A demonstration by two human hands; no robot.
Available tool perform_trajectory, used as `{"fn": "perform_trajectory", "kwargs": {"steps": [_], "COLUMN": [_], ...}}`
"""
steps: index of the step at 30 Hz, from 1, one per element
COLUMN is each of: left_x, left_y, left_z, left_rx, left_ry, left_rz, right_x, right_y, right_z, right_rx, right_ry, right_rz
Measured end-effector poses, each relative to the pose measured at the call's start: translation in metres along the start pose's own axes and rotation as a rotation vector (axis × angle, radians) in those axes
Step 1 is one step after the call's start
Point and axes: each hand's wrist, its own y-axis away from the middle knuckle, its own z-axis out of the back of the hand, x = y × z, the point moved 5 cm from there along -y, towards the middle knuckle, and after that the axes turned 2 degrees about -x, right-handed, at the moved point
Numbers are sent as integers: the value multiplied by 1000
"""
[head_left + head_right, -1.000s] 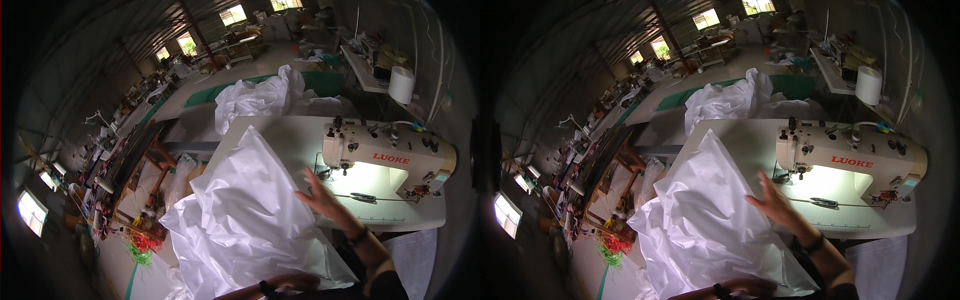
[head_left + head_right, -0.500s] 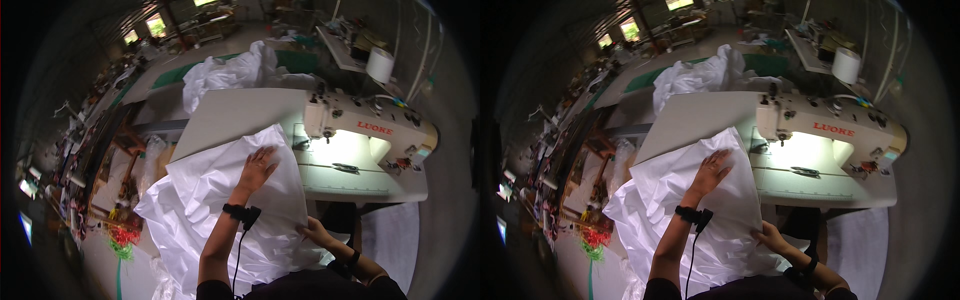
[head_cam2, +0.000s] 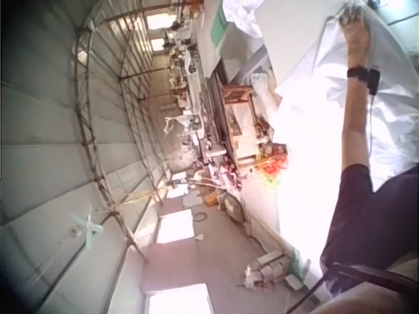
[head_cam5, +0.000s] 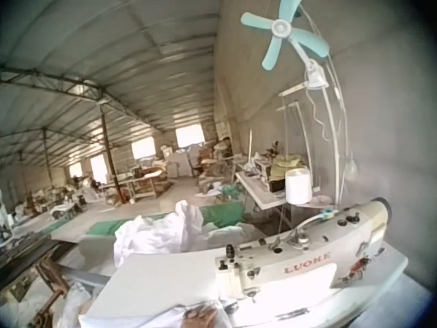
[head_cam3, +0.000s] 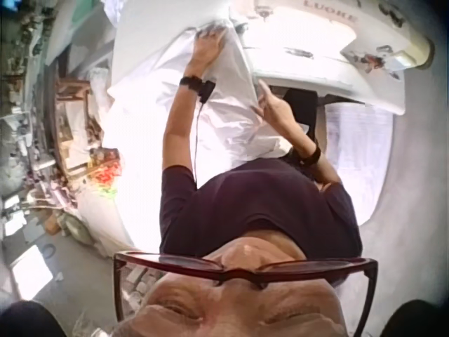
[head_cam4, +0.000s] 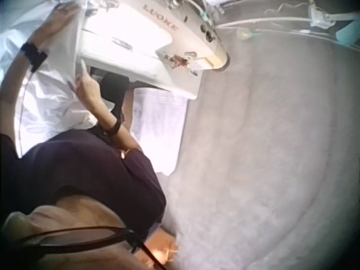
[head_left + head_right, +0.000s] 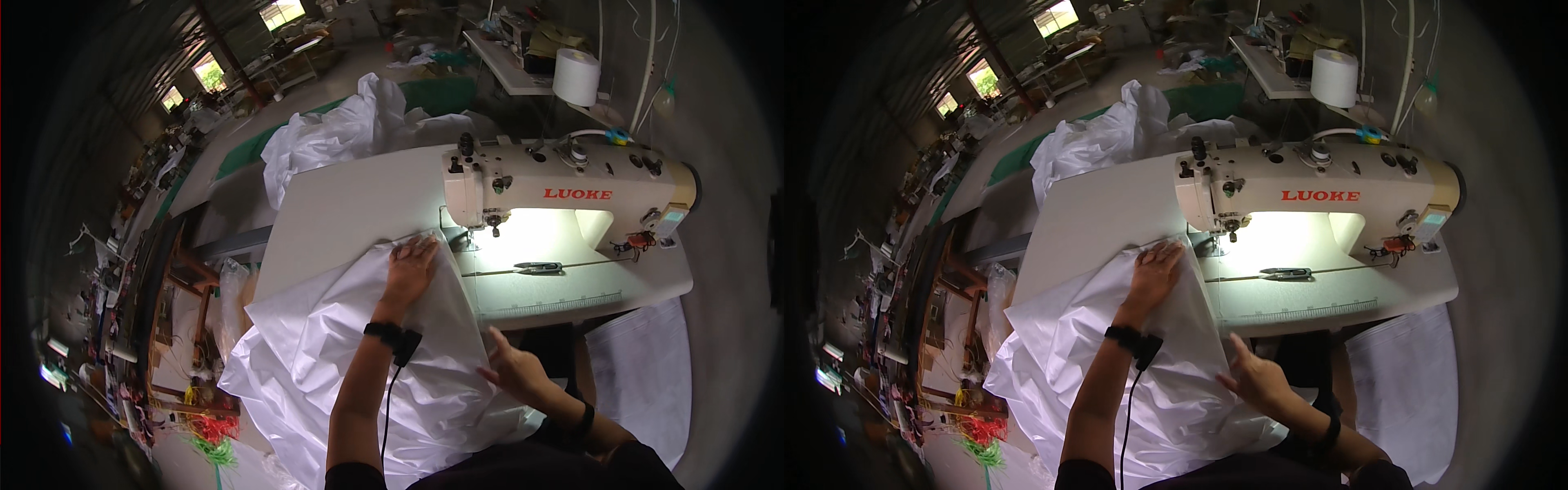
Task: Sewing together large white plastic sheets using an industrial sewing machine.
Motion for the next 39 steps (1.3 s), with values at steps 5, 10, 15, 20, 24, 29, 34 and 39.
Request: {"fn": "perform_trajectory", "kwargs": {"steps": [5, 10, 15, 20, 24, 29, 34, 39], "left_x": [-22, -70, -86, -84, -83, -78, -69, -62], "left_y": [8, 26, 28, 26, 24, 7, -10, -14], "left_z": [10, 20, 21, 22, 18, 14, 9, 5], "left_rx": [-61, -29, -29, -79, -56, -52, -2, 56], "left_ry": [11, 108, 122, 128, 137, 130, 113, 114], "left_rz": [-54, -143, -184, -194, -208, -264, -244, -270], "right_x": [37, 34, 21, -3, -11, -13, -18, -19], "right_y": [-27, 11, -60, -140, -150, -170, -185, -184], "right_z": [-5, 6, 70, 55, 46, 49, 48, 54], "right_rx": [-61, 214, -458, -481, -471, -436, -455, -479], "right_ry": [560, 348, 482, 594, 565, 608, 588, 560], "right_rz": [255, 166, 359, 322, 243, 110, 89, 111]}}
